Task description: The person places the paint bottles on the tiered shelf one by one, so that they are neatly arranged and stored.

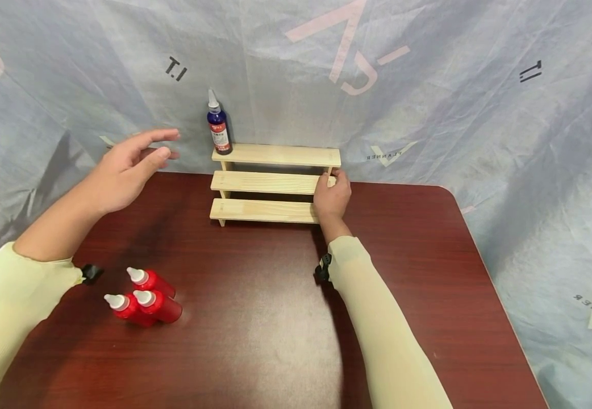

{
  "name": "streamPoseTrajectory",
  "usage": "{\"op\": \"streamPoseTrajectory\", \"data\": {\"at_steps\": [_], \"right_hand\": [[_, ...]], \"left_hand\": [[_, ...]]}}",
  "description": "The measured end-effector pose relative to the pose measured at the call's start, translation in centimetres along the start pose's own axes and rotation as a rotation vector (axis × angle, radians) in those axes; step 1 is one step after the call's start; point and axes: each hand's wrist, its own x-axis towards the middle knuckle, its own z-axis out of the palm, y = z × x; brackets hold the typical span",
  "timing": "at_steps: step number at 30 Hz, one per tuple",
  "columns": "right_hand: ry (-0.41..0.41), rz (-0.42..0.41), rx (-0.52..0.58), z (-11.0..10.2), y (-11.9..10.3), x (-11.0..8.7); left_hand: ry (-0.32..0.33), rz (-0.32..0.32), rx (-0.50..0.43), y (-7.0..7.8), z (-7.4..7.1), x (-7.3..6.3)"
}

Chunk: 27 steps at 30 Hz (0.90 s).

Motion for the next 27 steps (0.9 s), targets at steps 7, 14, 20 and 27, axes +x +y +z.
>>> {"op": "streamPoseTrajectory", "data": {"at_steps": [7,14,20,27], "right_hand": [[0.011,-0.021,0.013,0.0,0.1,0.0],[-0.001,-0.019,0.009,0.0,0.1,0.0],[-0.011,-0.012,0.010,0.0,0.1,0.1],[-0.010,-0.014,0.010,0.0,0.1,0.1]], "left_hand": [[-0.135,0.008,-0.014,0.0,0.1,-1.5],[-0.485,-0.108,0.170,-0.7,-0.2,-3.1],[-0.675,-0.231,0.276,-0.9,-0.1,-4.7],[-0.746,-0.199,0.196,-1.3,-0.5,-5.7]]}}
